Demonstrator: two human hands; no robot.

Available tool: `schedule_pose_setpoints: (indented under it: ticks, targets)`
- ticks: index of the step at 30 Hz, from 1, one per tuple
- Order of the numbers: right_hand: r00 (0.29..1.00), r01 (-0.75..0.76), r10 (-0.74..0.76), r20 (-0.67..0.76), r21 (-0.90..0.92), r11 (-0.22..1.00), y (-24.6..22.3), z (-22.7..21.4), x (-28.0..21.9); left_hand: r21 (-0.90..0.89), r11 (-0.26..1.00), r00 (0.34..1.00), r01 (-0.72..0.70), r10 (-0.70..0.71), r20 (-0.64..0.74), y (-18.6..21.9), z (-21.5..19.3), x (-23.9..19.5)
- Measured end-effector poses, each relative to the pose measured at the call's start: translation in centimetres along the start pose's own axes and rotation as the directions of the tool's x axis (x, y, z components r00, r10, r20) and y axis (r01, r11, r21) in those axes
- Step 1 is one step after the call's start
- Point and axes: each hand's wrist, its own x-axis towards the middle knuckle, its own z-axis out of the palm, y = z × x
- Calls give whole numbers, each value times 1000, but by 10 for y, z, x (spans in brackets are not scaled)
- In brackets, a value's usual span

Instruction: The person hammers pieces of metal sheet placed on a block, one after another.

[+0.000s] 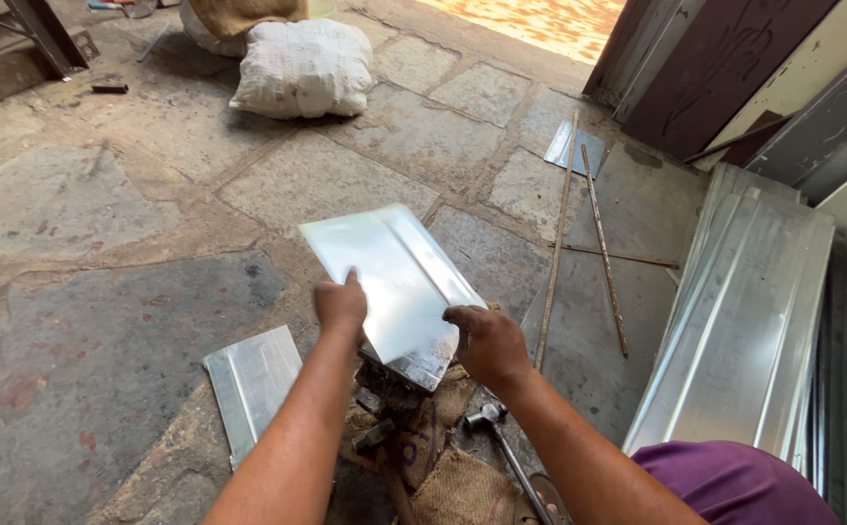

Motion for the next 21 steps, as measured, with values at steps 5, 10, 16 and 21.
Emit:
schedule_pose_setpoints:
  ticks: [5, 10, 16, 21]
  targets:
    - [702, -569, 702, 121, 688, 450, 49, -21, 26, -131, 990, 975, -45, 72, 209, -11, 12, -2]
    - [480, -276, 828, 290, 946, -171, 116, -48, 21, -296, 955, 991, 19, 21, 133, 2, -11, 15]
    - [543, -491, 838, 43, 827, 275, 126, -42, 3, -411, 911, 987, 18, -82, -138, -1, -34, 51]
    - [296, -756, 926, -235, 535, 378, 152, -58, -12, -288, 956, 992, -51, 14, -128, -23, -34, 66]
